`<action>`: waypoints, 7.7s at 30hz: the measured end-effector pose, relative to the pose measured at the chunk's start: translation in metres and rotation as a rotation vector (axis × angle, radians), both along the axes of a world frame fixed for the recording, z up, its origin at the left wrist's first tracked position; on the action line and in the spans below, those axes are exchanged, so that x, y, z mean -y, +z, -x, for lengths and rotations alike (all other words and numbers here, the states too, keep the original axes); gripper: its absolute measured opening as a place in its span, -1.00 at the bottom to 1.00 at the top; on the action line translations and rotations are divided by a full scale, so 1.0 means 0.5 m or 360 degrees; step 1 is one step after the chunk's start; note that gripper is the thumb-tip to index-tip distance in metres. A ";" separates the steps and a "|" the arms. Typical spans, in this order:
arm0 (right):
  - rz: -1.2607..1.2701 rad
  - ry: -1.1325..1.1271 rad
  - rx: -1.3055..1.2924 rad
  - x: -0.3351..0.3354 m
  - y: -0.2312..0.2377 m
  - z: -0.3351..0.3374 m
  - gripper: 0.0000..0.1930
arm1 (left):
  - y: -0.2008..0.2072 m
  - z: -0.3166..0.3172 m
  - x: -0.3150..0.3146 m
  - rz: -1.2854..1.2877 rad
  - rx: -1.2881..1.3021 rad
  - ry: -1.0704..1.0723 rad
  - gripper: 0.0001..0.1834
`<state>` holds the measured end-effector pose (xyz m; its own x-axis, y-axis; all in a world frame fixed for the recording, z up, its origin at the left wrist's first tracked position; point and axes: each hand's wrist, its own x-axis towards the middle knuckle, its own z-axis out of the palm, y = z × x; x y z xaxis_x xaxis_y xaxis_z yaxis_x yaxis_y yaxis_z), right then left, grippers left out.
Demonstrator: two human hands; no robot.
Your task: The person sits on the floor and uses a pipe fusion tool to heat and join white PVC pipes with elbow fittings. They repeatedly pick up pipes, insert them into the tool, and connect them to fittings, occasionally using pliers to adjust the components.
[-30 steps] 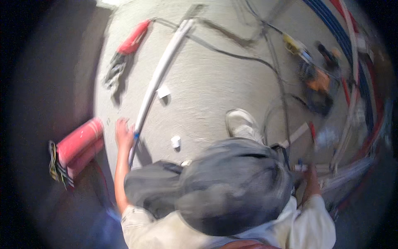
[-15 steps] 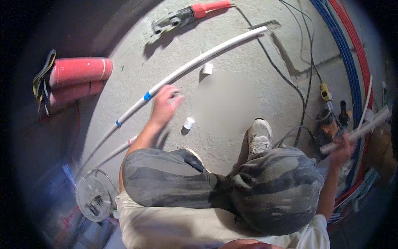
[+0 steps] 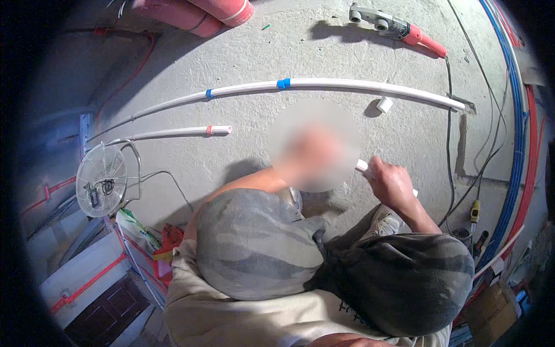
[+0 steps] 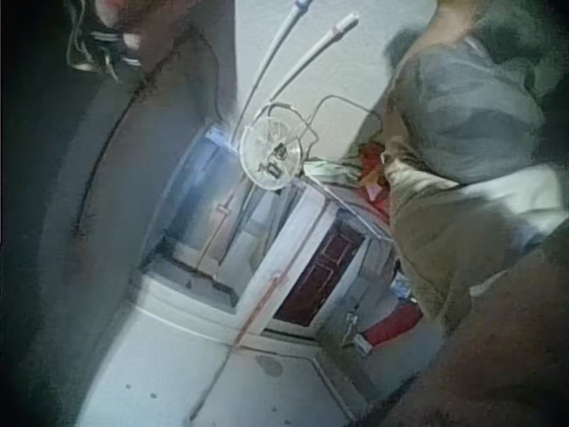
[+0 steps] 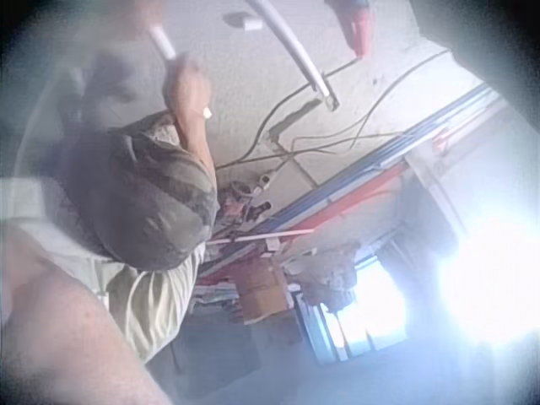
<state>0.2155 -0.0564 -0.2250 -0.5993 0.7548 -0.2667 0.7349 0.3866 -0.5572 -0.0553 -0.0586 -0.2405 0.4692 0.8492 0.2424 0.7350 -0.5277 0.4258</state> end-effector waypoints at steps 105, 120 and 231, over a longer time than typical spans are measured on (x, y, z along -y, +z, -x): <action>-0.0447 -0.2539 -0.1658 0.471 0.297 -0.738 -0.80 | 0.312 -0.250 -0.239 0.0833 -0.0284 -0.0732 -0.70; 0.0637 -0.1750 -0.3194 -0.180 0.118 -0.149 -0.64 | 0.056 0.000 0.056 0.0935 -0.0168 0.0414 -0.60; -0.0826 -0.0513 0.0355 -0.758 -0.135 -0.214 -0.22 | -0.261 0.387 0.012 0.0847 0.2558 0.2224 -0.60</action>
